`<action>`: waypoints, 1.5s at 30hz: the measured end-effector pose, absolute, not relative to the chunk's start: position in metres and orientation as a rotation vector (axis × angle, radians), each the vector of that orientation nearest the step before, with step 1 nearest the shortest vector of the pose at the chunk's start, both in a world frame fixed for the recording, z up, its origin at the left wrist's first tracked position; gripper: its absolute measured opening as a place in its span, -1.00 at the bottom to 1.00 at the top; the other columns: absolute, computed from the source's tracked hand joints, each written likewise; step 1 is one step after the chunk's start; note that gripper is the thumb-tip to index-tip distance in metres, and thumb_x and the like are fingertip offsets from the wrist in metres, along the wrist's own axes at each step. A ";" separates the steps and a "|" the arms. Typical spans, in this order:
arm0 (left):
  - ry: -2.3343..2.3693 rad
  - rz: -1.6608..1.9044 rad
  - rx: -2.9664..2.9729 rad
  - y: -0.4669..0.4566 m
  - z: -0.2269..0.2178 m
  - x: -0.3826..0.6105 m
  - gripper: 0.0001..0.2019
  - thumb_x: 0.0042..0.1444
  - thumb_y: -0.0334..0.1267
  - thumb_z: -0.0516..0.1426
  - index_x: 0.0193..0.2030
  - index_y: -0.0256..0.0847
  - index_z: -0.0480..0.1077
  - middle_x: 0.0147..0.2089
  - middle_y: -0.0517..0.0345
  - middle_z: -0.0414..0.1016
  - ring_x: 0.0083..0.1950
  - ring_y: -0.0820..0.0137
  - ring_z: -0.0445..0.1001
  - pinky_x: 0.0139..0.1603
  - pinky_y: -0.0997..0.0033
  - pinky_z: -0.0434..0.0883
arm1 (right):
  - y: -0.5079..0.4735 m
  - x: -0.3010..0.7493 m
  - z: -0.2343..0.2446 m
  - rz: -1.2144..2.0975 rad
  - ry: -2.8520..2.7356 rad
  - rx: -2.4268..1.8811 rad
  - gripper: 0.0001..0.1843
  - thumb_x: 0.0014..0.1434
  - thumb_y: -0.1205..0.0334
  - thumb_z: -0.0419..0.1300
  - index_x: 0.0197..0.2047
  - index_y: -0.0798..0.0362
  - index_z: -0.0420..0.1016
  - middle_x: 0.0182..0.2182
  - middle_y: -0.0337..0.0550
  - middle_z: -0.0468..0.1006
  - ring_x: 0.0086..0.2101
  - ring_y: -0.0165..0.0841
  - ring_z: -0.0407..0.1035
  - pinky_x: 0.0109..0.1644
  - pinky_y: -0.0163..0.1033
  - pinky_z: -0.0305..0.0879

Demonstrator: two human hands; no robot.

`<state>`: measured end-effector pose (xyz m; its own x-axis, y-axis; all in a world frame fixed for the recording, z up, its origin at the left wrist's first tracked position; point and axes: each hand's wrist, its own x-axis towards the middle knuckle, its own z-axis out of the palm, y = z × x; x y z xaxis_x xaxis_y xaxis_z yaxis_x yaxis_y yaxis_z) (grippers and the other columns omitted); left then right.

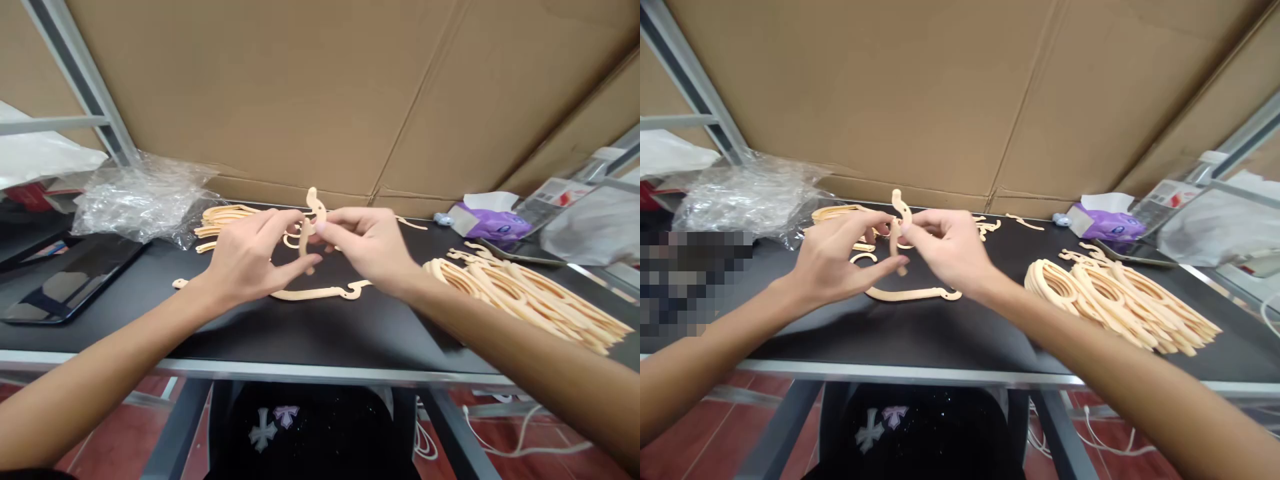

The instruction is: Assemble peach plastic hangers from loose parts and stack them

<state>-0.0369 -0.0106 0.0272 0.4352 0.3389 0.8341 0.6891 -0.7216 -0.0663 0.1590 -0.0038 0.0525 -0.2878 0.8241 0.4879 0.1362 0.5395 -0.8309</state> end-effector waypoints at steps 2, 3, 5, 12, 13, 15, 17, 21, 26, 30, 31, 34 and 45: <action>-0.861 -1.230 -2.296 -0.009 0.032 -0.041 -0.84 0.22 -0.20 0.22 -0.15 -0.23 0.43 -0.29 0.14 0.61 -0.34 0.40 0.55 -0.29 0.45 0.41 | -0.008 0.142 0.046 0.952 -1.742 -0.712 -0.82 0.15 0.16 0.34 -0.38 0.09 0.69 -0.40 -0.15 0.69 -0.35 -0.35 0.55 -0.26 -0.28 0.43; -0.879 -1.244 -2.301 -0.008 0.033 -0.043 -0.92 0.21 -0.26 0.19 -0.22 -0.21 0.42 -0.34 0.18 0.59 -0.37 0.43 0.53 -0.31 0.46 0.38 | -0.008 0.136 0.043 0.991 -1.733 -0.673 -0.81 0.15 0.15 0.35 -0.38 0.09 0.69 -0.39 -0.16 0.69 -0.35 -0.36 0.54 -0.26 -0.29 0.42; -0.967 -1.251 -2.335 -0.004 0.038 -0.048 -0.96 0.19 -0.32 0.13 -0.28 -0.19 0.41 -0.42 0.25 0.54 -0.43 0.47 0.48 -0.34 0.48 0.35 | -0.002 0.129 0.039 1.041 -1.718 -0.627 -0.81 0.16 0.14 0.34 -0.37 0.09 0.69 -0.38 -0.17 0.69 -0.34 -0.37 0.52 -0.25 -0.29 0.41; -1.251 -1.076 -2.384 -0.008 0.050 -0.092 -0.85 0.22 -0.19 0.17 -0.28 -0.20 0.51 -0.41 0.22 0.51 -0.44 0.49 0.34 -0.31 0.47 0.29 | 0.003 0.117 0.015 0.771 -2.053 -0.701 -0.74 0.29 0.19 0.23 -0.04 0.09 0.67 -0.17 -0.09 0.69 -0.15 -0.30 0.49 0.01 -0.15 0.36; -1.310 -1.020 -2.360 -0.011 0.048 -0.101 -0.83 0.23 -0.19 0.17 -0.26 -0.21 0.54 -0.38 0.19 0.53 -0.43 0.49 0.33 -0.30 0.47 0.28 | -0.001 0.115 0.010 0.614 -2.212 -0.693 -0.74 0.32 0.19 0.21 -0.03 0.09 0.67 -0.13 -0.05 0.67 -0.10 -0.27 0.46 0.07 -0.10 0.31; -1.439 -0.990 -2.291 -0.014 0.040 -0.117 -0.80 0.23 -0.15 0.19 -0.22 -0.24 0.56 -0.33 0.15 0.58 -0.45 0.50 0.28 -0.31 0.46 0.26 | -0.011 0.112 0.001 0.354 -2.482 -0.702 -0.69 0.37 0.13 0.17 0.01 0.09 0.65 -0.02 0.03 0.61 -0.02 -0.19 0.39 0.11 -0.04 0.25; -1.573 -0.996 -2.273 -0.013 0.031 -0.128 -0.75 0.20 -0.08 0.21 -0.20 -0.24 0.56 -0.25 0.12 0.62 -0.42 0.49 0.32 -0.33 0.47 0.27 | -0.017 0.109 -0.004 0.232 -2.623 -0.760 -0.65 0.41 0.08 0.11 0.06 0.05 0.61 0.02 0.04 0.56 0.00 -0.17 0.34 0.07 -0.04 0.21; -1.673 -1.061 -2.347 -0.008 0.017 -0.129 -0.68 0.15 -0.03 0.23 -0.16 -0.26 0.55 -0.16 0.09 0.63 -0.29 0.40 0.45 -0.25 0.46 0.34 | -0.012 0.112 -0.006 0.119 -2.684 -0.829 -0.64 0.48 0.18 -0.02 -0.02 0.05 0.62 -0.06 -0.02 0.56 -0.05 -0.22 0.31 0.00 -0.12 0.12; -1.871 -1.199 -2.420 -0.006 0.014 -0.125 -0.58 0.16 0.05 0.19 -0.07 -0.30 0.57 -0.08 -0.01 0.63 -0.16 0.28 0.54 -0.11 0.37 0.40 | -0.001 0.125 0.000 -0.049 -2.662 -0.837 -0.66 0.47 0.31 -0.05 -0.01 0.06 0.57 -0.11 -0.04 0.56 -0.21 -0.32 0.33 -0.03 -0.16 0.05; -1.954 -1.046 -2.580 -0.005 0.013 -0.127 -0.56 0.13 0.10 0.19 -0.12 -0.28 0.56 -0.23 0.07 0.60 -0.31 0.36 0.46 -0.27 0.43 0.35 | 0.008 0.134 0.003 -0.163 -2.610 -0.793 -0.64 0.45 0.39 -0.07 0.01 0.06 0.56 -0.21 -0.07 0.56 -0.30 -0.35 0.30 -0.06 -0.17 0.04; -1.949 -0.972 -2.644 -0.005 0.013 -0.127 -0.57 0.12 0.11 0.20 -0.16 -0.26 0.56 -0.33 0.13 0.56 -0.40 0.41 0.39 -0.36 0.46 0.29 | 0.012 0.136 0.003 -0.171 -2.580 -0.786 -0.64 0.44 0.40 -0.06 0.03 0.06 0.55 -0.20 -0.06 0.56 -0.29 -0.34 0.31 -0.06 -0.17 0.05; -1.892 -0.806 -2.808 -0.004 0.009 -0.126 -0.61 0.13 0.12 0.20 -0.25 -0.23 0.53 -0.56 0.29 0.32 -0.54 0.50 0.16 -0.50 0.50 0.10 | 0.021 0.139 0.000 -0.096 -2.472 -0.764 -0.66 0.42 0.41 -0.06 0.03 0.07 0.52 -0.15 -0.04 0.55 -0.25 -0.31 0.34 -0.08 -0.16 0.10; -1.676 -0.872 -2.788 -0.008 0.007 -0.110 -0.63 0.16 0.07 0.19 -0.28 -0.25 0.54 -0.58 0.30 0.31 -0.56 0.52 0.14 -0.50 0.52 0.11 | 0.024 0.129 -0.003 0.788 -1.919 -0.937 -0.58 0.06 0.05 0.35 -0.11 -0.02 0.29 -0.40 -0.35 0.47 -0.43 -0.41 0.32 -0.25 -0.23 0.23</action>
<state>-0.1103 -0.0081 0.0070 0.3785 0.8715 0.3116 0.7556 -0.4854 0.4397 0.1290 0.0240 -0.0028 -0.3695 0.8354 0.4069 0.3081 0.5233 -0.7945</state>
